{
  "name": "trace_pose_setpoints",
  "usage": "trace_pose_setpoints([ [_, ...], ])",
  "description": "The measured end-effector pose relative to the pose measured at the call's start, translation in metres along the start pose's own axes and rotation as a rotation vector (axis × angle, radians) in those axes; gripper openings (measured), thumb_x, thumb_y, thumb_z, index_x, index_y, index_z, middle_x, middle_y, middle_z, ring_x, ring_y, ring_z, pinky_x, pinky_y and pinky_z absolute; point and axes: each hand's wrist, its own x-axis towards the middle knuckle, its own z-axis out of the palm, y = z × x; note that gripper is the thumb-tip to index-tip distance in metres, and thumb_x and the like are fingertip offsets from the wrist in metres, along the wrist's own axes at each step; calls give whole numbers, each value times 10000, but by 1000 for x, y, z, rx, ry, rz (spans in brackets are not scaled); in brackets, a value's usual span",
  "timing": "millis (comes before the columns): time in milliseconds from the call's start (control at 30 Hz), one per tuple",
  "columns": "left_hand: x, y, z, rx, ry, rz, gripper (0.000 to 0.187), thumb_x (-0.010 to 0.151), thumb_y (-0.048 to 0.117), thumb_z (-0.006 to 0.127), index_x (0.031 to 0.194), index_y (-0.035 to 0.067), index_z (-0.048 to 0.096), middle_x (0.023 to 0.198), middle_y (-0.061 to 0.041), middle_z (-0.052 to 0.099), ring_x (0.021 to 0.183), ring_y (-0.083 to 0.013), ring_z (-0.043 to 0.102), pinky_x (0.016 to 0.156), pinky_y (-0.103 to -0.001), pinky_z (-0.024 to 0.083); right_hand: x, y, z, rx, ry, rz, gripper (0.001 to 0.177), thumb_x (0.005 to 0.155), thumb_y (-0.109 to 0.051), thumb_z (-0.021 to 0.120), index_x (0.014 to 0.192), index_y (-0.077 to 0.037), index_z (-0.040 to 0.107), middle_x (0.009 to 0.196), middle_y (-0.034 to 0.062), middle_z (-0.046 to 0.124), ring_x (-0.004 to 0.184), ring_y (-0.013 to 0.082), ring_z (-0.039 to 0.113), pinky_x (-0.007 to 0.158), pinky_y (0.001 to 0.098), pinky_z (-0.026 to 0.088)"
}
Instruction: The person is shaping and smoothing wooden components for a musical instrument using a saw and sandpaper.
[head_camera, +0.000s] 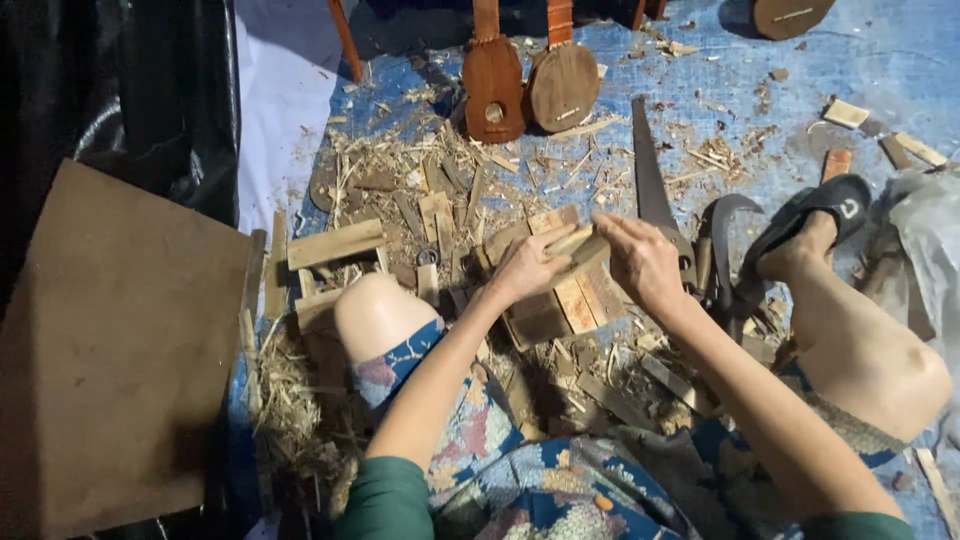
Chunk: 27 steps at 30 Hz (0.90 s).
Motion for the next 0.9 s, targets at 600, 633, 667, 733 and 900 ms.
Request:
trace_pose_setpoints([
  [600, 40, -1, -44, 54, -191, 115, 577, 780, 242, 892, 1322, 163, 709, 1290, -166, 716, 1228, -399, 654, 1062, -499, 495, -35, 5, -1, 396, -85, 66, 504, 869, -5, 652, 1319, -216, 737, 1095, 58, 758, 909, 304, 708, 786, 417, 596],
  [633, 41, -3, -42, 189, -65, 210, 817, 757, 244, 924, 1471, 237, 526, 1400, -154, 631, 1333, -389, 558, 1130, -528, 429, -31, -6, -6, 473, -54, 128, 503, 835, 59, 658, 1278, -156, 756, 1028, 121, 755, 860, 343, 706, 725, 440, 582],
  [667, 42, -6, -39, 322, 58, 304, 1078, 734, 247, 956, 1620, 313, 345, 1509, -141, 547, 1438, -379, 461, 1198, -557, 362, -27, -17, -13, 547, -25, 193, 502, 801, 123, 664, 1238, -96, 775, 961, 185, 752, 812, 382, 705, 665, 463, 567],
  [733, 32, 1, -30, 255, 72, 306, 1115, 740, 220, 948, 1634, 263, 282, 1576, -174, 434, 1481, -400, 375, 1229, -574, 309, -24, -37, -6, 539, -1, 232, 422, 831, 94, 694, 1196, -98, 785, 930, 165, 751, 790, 362, 710, 612, 437, 551],
  [900, -9, 17, 7, -18, -54, 250, 1100, 787, 109, 800, 1668, 182, 146, 1605, -338, 292, 1482, -563, 257, 1229, -652, 265, -9, -56, 10, 651, 107, 332, 339, 827, 116, 709, 1104, -57, 801, 825, 148, 722, 688, 340, 683, 558, 375, 513],
])
